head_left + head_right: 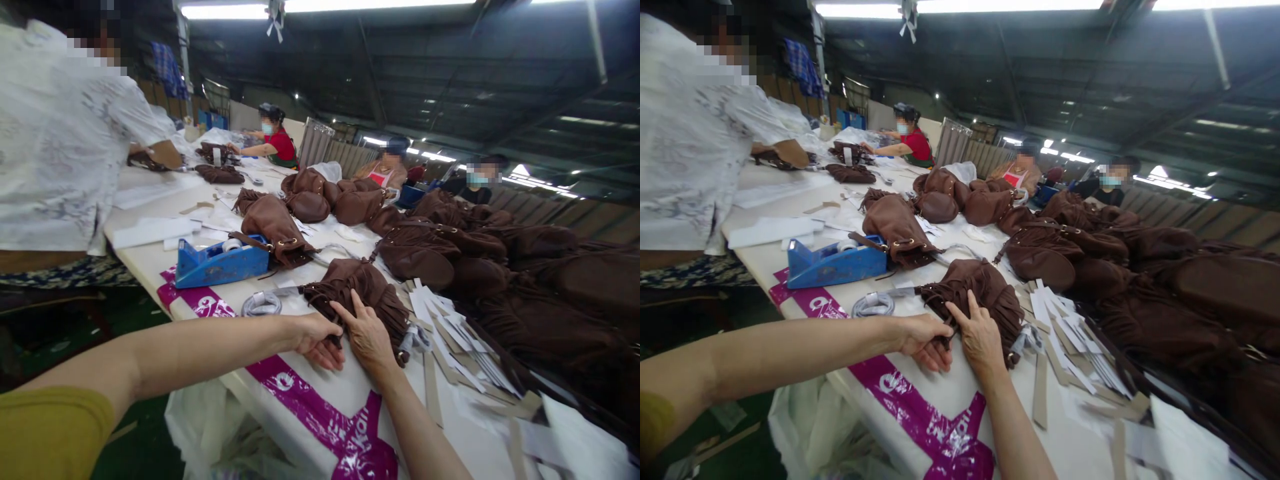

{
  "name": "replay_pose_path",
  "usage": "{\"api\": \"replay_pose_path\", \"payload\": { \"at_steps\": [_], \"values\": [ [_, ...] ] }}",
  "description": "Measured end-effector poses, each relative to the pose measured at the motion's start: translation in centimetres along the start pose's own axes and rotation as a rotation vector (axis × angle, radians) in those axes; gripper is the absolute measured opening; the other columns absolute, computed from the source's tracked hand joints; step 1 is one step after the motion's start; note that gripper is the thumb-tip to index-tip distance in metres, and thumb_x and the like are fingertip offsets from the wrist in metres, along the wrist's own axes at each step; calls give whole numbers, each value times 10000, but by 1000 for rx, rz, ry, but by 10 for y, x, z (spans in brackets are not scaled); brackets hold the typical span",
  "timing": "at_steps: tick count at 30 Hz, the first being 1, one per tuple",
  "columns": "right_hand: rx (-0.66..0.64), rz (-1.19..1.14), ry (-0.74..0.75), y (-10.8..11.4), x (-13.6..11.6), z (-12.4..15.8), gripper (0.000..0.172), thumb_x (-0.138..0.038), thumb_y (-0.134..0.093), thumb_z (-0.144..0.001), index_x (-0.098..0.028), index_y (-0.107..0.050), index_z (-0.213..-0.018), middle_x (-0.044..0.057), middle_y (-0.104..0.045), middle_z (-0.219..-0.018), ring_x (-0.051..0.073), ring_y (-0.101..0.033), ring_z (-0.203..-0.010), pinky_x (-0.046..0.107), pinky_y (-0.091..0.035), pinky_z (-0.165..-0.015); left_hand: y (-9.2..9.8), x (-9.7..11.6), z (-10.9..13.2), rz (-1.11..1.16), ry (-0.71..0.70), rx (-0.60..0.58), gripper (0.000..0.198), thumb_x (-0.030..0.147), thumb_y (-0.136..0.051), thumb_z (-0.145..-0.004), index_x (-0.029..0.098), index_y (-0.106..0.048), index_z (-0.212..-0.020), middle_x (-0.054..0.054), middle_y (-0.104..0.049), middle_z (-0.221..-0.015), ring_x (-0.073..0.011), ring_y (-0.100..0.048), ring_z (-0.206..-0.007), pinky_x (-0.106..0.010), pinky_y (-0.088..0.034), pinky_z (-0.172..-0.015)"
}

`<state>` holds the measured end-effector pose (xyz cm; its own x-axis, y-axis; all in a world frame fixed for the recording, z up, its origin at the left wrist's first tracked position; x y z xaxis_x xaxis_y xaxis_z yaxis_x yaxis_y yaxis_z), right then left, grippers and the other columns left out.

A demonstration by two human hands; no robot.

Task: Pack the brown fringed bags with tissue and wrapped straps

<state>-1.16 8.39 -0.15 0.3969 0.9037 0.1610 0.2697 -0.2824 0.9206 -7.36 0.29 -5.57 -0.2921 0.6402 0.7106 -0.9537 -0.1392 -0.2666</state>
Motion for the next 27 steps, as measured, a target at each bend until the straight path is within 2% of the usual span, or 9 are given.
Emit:
{"api": "replay_pose_path", "payload": {
  "at_steps": [5,8,10,14,19,22,24,26,27],
  "values": [
    [55,20,163,17,-11,-1,462,-174,-541,-870,-360,-562,-1293,120,-347,-1513,256,-555,-953,354,-410,-744,-5,-1,7,-57,97,-87,397,270,-344,-959,93,-584,-697,-101,-660,-595,-175,-674,-556,-231,-520,-509],
    [74,-35,260,21,-21,-2,229,-226,-577,-875,-299,-687,-1062,65,-496,-1422,230,-550,-941,342,-371,-770,-7,-2,9,-77,123,-115,398,239,-324,-953,85,-590,-701,-108,-666,-605,-180,-678,-566,-235,-520,-505],
    [85,-65,221,18,-22,-3,153,-211,-584,-868,-262,-695,-960,46,-586,-1328,215,-551,-915,321,-367,-759,-7,-2,9,-73,108,-114,392,246,-316,-952,93,-584,-712,-101,-669,-607,-176,-679,-576,-232,-519,-503],
    [110,-79,84,6,-18,-8,167,-144,-559,-847,-201,-678,-951,93,-617,-1274,217,-568,-925,302,-397,-751,-9,1,5,-60,57,-96,365,253,-308,-953,109,-556,-727,-92,-665,-600,-173,-676,-595,-224,-508,-495],
    [43,-125,79,4,-10,-14,260,-76,-530,-802,-187,-671,-991,108,-608,-1285,221,-597,-964,309,-437,-777,-5,11,-1,-54,12,-67,311,205,-320,-961,107,-545,-770,-59,-648,-611,-137,-654,-577,-210,-514,-534],
    [-17,-137,96,31,-17,-8,376,-54,-545,-752,-184,-647,-1089,144,-599,-1280,268,-599,-999,352,-441,-779,0,14,-5,-57,8,-83,277,179,-344,-955,97,-558,-800,-48,-643,-625,-120,-646,-576,-195,-516,-555],
    [22,-64,-5,67,-30,5,336,-45,-497,-772,-172,-653,-1041,166,-630,-1194,300,-593,-1006,389,-430,-784,1,13,-7,-69,35,-122,237,178,-392,-935,89,-568,-803,-60,-651,-645,-135,-650,-587,-210,-524,-556],
    [41,-238,-7,100,-66,25,205,-145,-482,-845,-169,-646,-966,132,-679,-1000,255,-622,-870,337,-439,-725,1,11,-8,-80,57,-156,184,162,-439,-903,87,-571,-799,-72,-656,-654,-155,-654,-604,-230,-534,-564],
    [-33,-420,68,106,-95,37,167,-199,-475,-878,-190,-640,-901,79,-682,-864,202,-628,-765,280,-438,-671,1,11,-9,-84,62,-170,160,148,-453,-887,88,-570,-794,-78,-658,-657,-162,-656,-615,-237,-537,-569]
  ]
}}
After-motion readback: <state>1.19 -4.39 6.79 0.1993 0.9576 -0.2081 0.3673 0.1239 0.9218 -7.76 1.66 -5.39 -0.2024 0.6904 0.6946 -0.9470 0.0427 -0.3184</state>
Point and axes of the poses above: each hand's wrist, its own z-axis away from the middle knuckle, its own y-axis out of the back of the hand, x = y × z, the point moved 7 cm from there along -z, towards the middle knuckle
